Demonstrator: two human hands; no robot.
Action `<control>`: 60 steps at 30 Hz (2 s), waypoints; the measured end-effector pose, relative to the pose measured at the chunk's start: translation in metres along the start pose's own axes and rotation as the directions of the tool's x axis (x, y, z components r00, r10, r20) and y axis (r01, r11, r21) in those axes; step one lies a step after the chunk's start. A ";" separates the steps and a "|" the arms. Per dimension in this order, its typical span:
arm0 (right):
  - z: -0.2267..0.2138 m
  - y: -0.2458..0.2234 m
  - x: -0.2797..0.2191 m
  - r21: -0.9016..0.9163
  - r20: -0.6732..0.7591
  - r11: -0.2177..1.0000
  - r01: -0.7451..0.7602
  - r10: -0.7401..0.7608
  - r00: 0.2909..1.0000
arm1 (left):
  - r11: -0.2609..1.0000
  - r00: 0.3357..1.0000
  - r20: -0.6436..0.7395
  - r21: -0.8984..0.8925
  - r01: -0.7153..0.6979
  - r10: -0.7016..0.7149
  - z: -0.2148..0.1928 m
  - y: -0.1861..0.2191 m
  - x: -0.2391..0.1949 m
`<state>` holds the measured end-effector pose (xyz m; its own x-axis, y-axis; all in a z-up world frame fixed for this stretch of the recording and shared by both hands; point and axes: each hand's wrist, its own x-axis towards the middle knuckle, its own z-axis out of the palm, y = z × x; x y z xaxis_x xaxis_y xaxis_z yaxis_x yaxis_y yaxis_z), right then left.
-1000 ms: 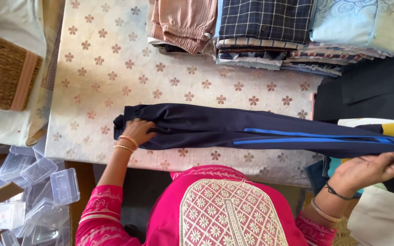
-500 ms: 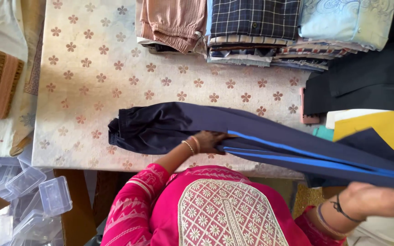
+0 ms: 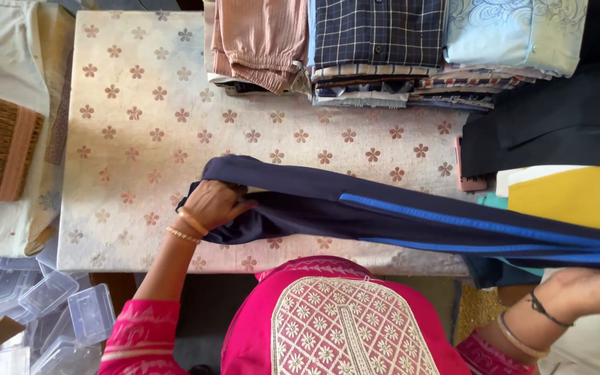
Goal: Folding a pair of dark navy blue pants on a table with other folded garments.
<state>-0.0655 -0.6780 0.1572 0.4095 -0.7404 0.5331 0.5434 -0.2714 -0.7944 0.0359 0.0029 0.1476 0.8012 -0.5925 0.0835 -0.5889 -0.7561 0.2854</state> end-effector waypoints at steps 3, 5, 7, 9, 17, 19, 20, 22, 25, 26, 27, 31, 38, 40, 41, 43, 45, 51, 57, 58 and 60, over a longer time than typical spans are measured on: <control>0.001 0.027 0.005 0.163 -0.020 0.981 -0.104 0.109 0.994 | 0.970 0.932 0.272 0.030 0.240 -0.239 -0.032 0.011 -0.013; 0.008 0.040 0.013 0.020 0.028 0.995 -0.098 0.097 0.995 | 0.999 0.997 -0.074 -0.042 0.022 -0.025 -0.044 0.014 -0.024; 0.020 0.043 0.009 0.058 0.028 0.986 -0.159 0.157 0.987 | 1.000 0.992 -0.129 0.000 0.011 -0.011 -0.062 0.012 -0.033; 0.026 0.055 0.001 0.099 0.027 0.971 -0.219 0.218 0.976 | 0.999 0.983 -0.182 0.042 0.001 0.007 -0.073 0.004 -0.044; 0.032 0.157 -0.059 0.071 0.346 0.870 -0.488 0.438 0.830 | 0.851 0.918 -0.331 0.396 0.344 -0.217 -0.045 -0.047 -0.077; 0.034 0.161 -0.087 -0.088 0.404 0.848 -0.522 0.509 0.760 | 0.857 0.919 -0.304 0.372 0.356 -0.250 -0.010 -0.060 -0.087; 0.034 0.163 -0.100 -0.245 0.454 0.811 -0.531 0.580 0.676 | 0.859 0.915 -0.283 0.346 0.377 -0.287 0.009 -0.066 -0.092; -0.005 0.212 -0.132 -0.450 0.554 0.778 -0.438 0.629 0.546 | 0.867 0.921 -0.238 0.328 0.375 -0.309 0.041 -0.068 -0.098; -0.029 0.230 -0.170 -0.682 0.618 0.684 -0.258 0.728 0.297 | 0.861 0.907 -0.176 0.286 0.419 -0.383 0.086 -0.072 -0.109; -0.031 0.227 -0.181 -0.737 0.610 0.643 -0.209 0.766 0.202 | 0.846 0.887 -0.158 0.265 0.462 -0.435 0.100 -0.074 -0.113; -0.023 0.216 -0.183 -0.741 0.603 0.637 -0.214 0.771 0.206 | 0.850 0.891 -0.151 0.265 0.455 -0.429 0.098 -0.072 -0.112; 0.008 0.179 -0.178 -0.674 0.697 0.727 -0.134 0.685 0.210 | 0.800 0.842 -0.123 0.265 0.538 -0.525 0.095 -0.071 -0.111; 0.084 0.156 -0.125 -0.743 0.646 0.661 0.104 0.667 0.371 | 0.791 0.824 -0.169 0.229 0.567 -0.541 0.085 -0.075 -0.099; 0.105 0.170 -0.119 -0.677 0.663 0.728 0.107 0.541 0.517 | 0.789 0.823 -0.166 0.235 0.568 -0.543 0.085 -0.075 -0.096; 0.116 0.177 -0.116 -0.604 0.653 0.787 0.127 0.398 0.644 | 0.784 0.820 -0.163 0.240 0.573 -0.549 0.084 -0.075 -0.094; 0.148 0.160 -0.109 -0.489 0.613 0.871 -0.051 0.385 0.690 | 0.778 0.817 -0.174 0.250 0.576 -0.549 0.086 -0.074 -0.095; 0.162 0.158 -0.108 -0.338 0.567 0.916 -0.215 0.381 0.730 | 0.772 0.814 -0.187 0.259 0.581 -0.550 0.088 -0.074 -0.098; 0.132 0.224 -0.154 -0.572 0.632 0.815 -0.092 0.509 0.584 | 0.733 0.773 -0.122 0.253 0.631 -0.623 0.096 -0.070 -0.103; 0.172 0.174 -0.195 -0.587 0.782 0.751 0.302 0.429 0.453 | 0.729 0.767 -0.118 0.246 0.638 -0.631 0.097 -0.065 -0.106; 0.177 0.172 -0.198 -0.498 0.835 0.769 0.401 0.299 0.463 | 0.734 0.770 -0.118 0.242 0.635 -0.627 0.097 -0.066 -0.107; 0.184 0.178 -0.202 -0.405 0.874 0.769 0.494 0.166 0.457 | 0.738 0.773 -0.117 0.241 0.631 -0.623 0.097 -0.068 -0.110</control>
<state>0.0832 -0.4640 -0.0378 0.9179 0.1538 0.3658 0.3236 -0.8237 -0.4656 -0.0225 0.0925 0.0260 0.9990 0.0457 -0.0020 0.0457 -0.9984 0.0334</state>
